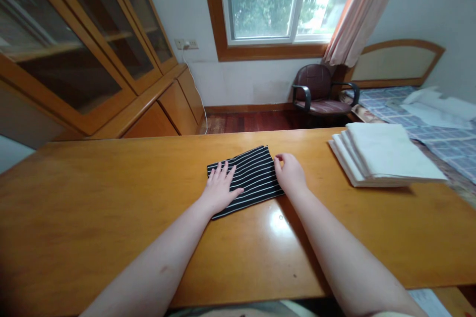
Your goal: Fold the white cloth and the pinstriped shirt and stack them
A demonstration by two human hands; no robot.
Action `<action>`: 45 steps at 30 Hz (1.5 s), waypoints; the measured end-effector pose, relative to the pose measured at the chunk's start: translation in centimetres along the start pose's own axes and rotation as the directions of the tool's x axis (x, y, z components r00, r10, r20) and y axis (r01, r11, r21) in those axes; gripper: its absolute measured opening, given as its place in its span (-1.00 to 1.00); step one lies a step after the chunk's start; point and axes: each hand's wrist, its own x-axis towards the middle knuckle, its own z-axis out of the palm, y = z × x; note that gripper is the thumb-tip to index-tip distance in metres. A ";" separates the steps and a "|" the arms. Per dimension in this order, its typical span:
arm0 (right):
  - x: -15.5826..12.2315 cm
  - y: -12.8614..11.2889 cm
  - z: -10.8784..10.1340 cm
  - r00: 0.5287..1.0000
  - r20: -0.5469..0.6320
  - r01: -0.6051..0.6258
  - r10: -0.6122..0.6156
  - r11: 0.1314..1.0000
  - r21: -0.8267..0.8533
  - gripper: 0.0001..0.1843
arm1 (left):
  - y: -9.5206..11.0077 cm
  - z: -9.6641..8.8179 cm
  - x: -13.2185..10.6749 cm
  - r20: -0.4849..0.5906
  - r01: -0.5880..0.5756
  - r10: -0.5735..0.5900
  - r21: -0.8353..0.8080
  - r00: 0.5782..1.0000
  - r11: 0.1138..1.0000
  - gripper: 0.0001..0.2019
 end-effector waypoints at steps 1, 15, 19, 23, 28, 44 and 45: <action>0.6 -0.4 0.0 1.000 0.006 0.006 -0.006 1.000 -0.001 -0.66 | 0.0 0.0 0.0 0.000 0.000 0.000 0.005 1.000 1.000 -0.15; 6.0 -3.3 4.6 0.950 0.178 -0.227 0.257 0.959 -0.171 -0.56 | 0.0 0.1 -0.2 -0.040 -0.016 0.016 0.000 0.999 1.000 -0.20; 6.1 -2.2 4.6 0.922 0.247 -0.257 0.298 0.949 -0.184 -0.51 | -0.1 0.4 -0.1 -0.065 0.063 -0.062 0.000 0.996 0.998 -0.25; 6.2 -1.9 4.7 0.924 0.247 -0.251 0.293 0.950 -0.188 -0.54 | 0.0 0.6 0.0 -0.051 0.211 -0.210 0.003 0.976 0.978 -0.16; 6.1 -1.9 5.4 0.931 0.203 -0.261 0.304 0.941 -0.215 -0.63 | 0.3 0.3 -0.1 -0.023 0.272 -0.272 0.032 0.962 0.962 -0.11; 1.3 -6.8 7.1 0.745 0.440 0.603 -0.501 0.789 -0.121 -0.47 | 0.3 0.6 -0.1 -0.046 0.275 -0.272 0.062 0.961 0.959 -0.07; 1.3 -6.7 7.3 0.757 0.443 0.586 -0.481 0.799 -0.133 -0.45 | 0.3 0.6 -0.1 -0.045 0.274 -0.272 0.059 0.961 0.960 -0.07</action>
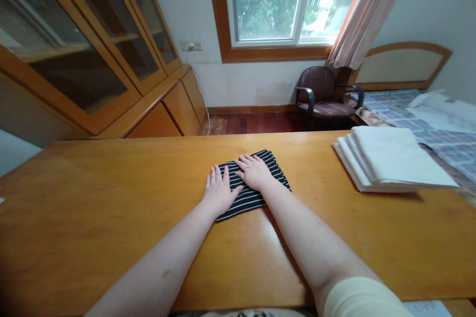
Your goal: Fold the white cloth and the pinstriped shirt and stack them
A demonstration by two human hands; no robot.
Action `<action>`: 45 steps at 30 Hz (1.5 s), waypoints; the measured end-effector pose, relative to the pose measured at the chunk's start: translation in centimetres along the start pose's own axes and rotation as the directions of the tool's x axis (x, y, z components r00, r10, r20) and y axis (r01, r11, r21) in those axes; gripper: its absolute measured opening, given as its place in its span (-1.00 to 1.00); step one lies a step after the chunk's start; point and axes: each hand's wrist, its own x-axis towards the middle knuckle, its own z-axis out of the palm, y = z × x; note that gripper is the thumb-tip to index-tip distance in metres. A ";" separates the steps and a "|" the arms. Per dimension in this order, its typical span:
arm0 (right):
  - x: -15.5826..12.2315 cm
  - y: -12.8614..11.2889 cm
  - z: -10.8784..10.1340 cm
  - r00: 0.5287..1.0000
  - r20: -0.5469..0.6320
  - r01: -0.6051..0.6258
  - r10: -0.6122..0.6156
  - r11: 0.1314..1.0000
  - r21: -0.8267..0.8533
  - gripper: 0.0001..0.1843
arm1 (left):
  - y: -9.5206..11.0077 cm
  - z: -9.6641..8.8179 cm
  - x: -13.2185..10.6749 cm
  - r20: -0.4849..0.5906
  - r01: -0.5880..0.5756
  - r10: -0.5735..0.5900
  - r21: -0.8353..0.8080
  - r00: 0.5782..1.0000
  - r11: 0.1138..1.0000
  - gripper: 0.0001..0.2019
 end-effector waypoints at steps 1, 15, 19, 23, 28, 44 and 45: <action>0.0 0.2 0.2 0.999 0.000 -0.035 0.035 0.999 -0.002 -0.42 | 0.0 0.0 0.0 0.003 -0.002 0.002 -0.003 1.000 1.000 -0.07; -1.3 7.1 -0.4 0.956 0.089 -0.292 0.280 0.935 0.200 -0.44 | 0.0 -0.3 0.0 0.010 0.011 -0.011 -0.018 1.000 1.000 -0.08; -1.9 6.1 -1.4 0.934 -0.039 -0.349 0.355 0.931 0.108 -0.45 | -0.2 -0.9 -0.1 -0.013 0.008 -0.008 -0.020 1.000 1.000 -0.11; -2.7 3.4 -2.5 0.965 -0.126 -0.227 0.231 0.973 0.042 -0.44 | 0.3 -2.1 -0.9 -0.148 -0.184 0.177 -0.032 0.973 0.982 -0.28; -3.5 1.4 -1.2 0.995 0.010 -0.102 0.102 0.995 0.021 -0.45 | 1.8 -1.5 -1.9 -0.051 -0.402 0.399 -0.053 0.915 0.914 -0.20; -3.6 4.9 -1.0 0.949 0.091 -0.314 0.301 0.924 0.219 -0.31 | 0.7 0.1 -0.1 -0.035 -0.079 0.077 -0.047 0.996 0.996 -0.13; -3.6 5.1 -0.9 0.943 0.093 -0.331 0.318 0.915 0.230 -0.30 | 0.7 0.1 0.0 -0.033 -0.067 0.066 -0.044 0.997 0.997 -0.12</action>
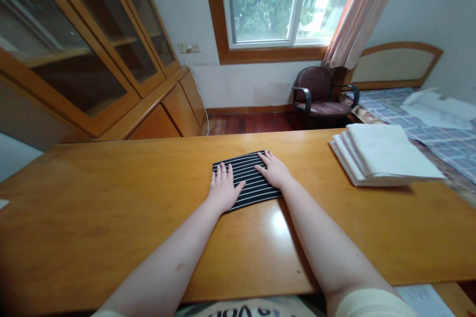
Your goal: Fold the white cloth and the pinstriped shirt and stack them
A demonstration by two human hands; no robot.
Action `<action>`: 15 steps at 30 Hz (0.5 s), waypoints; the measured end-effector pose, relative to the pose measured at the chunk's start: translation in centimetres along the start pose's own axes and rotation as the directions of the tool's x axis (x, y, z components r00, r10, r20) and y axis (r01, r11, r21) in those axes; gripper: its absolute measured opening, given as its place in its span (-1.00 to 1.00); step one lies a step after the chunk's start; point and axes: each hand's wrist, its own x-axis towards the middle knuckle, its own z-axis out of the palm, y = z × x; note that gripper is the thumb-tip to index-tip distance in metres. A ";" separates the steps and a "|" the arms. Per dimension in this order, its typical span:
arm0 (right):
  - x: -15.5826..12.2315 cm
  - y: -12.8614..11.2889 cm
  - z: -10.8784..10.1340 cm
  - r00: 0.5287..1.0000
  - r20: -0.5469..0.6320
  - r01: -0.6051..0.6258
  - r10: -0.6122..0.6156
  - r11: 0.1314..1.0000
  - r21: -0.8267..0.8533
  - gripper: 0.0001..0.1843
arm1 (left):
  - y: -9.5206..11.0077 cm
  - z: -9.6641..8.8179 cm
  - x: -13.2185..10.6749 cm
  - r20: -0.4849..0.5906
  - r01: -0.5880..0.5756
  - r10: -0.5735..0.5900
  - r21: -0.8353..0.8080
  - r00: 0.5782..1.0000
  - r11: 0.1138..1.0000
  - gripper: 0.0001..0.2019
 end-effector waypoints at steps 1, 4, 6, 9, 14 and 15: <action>0.0 0.1 0.0 1.000 0.000 -0.015 0.015 1.000 0.008 -0.29 | 0.0 0.0 0.1 0.003 0.002 -0.002 0.002 1.000 1.000 -0.11; 0.0 0.1 0.1 0.999 0.002 -0.045 0.045 0.999 -0.008 -0.25 | -0.4 0.0 0.5 0.010 -0.015 0.014 0.004 1.000 1.000 -0.11; -0.1 -0.2 0.0 0.998 0.003 -0.060 0.060 0.997 -0.045 -0.23 | -1.1 -0.2 0.9 0.024 -0.057 0.057 -0.003 0.998 0.998 -0.11; -0.7 -1.0 -0.6 0.995 -0.020 -0.097 0.096 0.986 -0.135 -0.25 | -2.8 -0.9 1.7 0.065 -0.197 0.199 -0.036 0.978 0.980 -0.18; -2.1 -2.7 -2.0 0.951 -0.100 -0.308 0.291 0.899 -0.311 -0.35 | -4.5 -2.6 1.9 -0.093 -0.098 0.091 -0.073 0.991 0.992 -0.36; -2.2 -3.0 -2.1 0.943 -0.133 -0.331 0.304 0.884 -0.329 -0.36 | -4.6 -2.9 1.7 -0.168 -0.041 0.026 -0.084 0.985 0.996 -0.41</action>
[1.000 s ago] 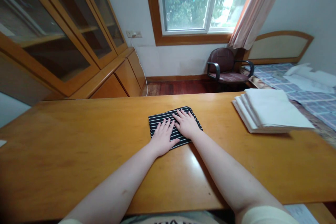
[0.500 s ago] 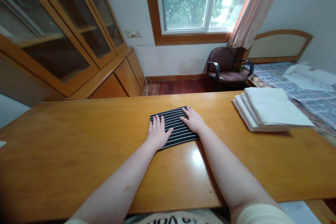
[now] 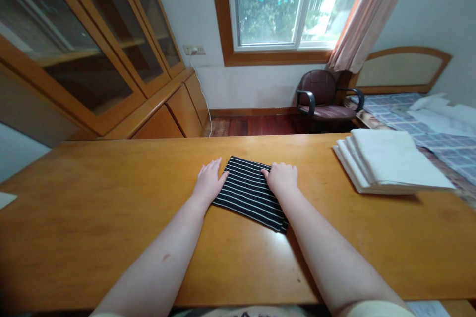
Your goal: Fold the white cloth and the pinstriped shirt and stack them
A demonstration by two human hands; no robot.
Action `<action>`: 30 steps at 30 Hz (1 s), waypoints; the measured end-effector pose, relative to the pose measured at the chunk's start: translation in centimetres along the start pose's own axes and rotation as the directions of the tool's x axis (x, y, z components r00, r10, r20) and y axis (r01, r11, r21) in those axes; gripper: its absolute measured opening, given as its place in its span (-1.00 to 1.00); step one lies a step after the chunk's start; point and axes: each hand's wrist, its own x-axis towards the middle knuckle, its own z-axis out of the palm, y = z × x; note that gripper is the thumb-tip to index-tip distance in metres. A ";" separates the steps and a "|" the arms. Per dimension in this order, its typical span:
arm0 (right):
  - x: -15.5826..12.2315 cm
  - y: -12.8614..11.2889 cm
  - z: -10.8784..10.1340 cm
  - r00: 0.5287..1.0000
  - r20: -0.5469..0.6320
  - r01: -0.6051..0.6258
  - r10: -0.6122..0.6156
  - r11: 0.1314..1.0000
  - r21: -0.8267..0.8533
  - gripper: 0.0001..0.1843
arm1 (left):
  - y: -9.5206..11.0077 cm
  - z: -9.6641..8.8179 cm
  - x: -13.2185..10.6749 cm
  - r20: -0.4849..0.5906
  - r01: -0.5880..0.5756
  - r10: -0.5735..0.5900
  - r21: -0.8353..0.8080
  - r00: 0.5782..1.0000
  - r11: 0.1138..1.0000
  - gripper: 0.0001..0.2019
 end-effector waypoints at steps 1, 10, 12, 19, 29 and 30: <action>-0.1 -0.1 -0.1 0.999 -0.033 0.002 -0.002 1.000 -0.004 -0.38 | 0.1 -0.4 -0.2 -0.073 0.049 -0.049 -0.003 0.996 0.999 -0.45; 0.6 0.2 0.9 0.982 0.027 0.177 -0.185 0.966 0.190 -0.48 | 0.6 -0.2 -0.8 0.045 0.202 -0.197 -0.182 0.979 0.962 -0.50; 0.6 0.3 1.0 0.974 0.106 0.169 -0.199 0.956 0.241 -0.46 | 0.4 0.0 -0.5 0.092 0.225 -0.207 -0.320 0.974 0.920 -0.50; -0.2 0.1 0.5 0.899 0.219 0.302 -0.379 0.899 0.316 -0.60 | -0.5 0.1 0.1 0.250 0.292 -0.172 -0.605 0.953 0.741 -0.42; 0.0 0.2 1.2 0.884 0.018 0.361 -0.467 0.707 0.609 -0.63 | -0.3 0.7 0.1 0.144 0.089 0.051 -0.817 0.988 0.570 -0.39; 0.1 0.2 1.5 0.887 0.026 0.334 -0.460 0.680 0.653 -0.60 | -0.3 0.7 0.1 0.151 0.086 0.083 -0.847 0.985 0.525 -0.37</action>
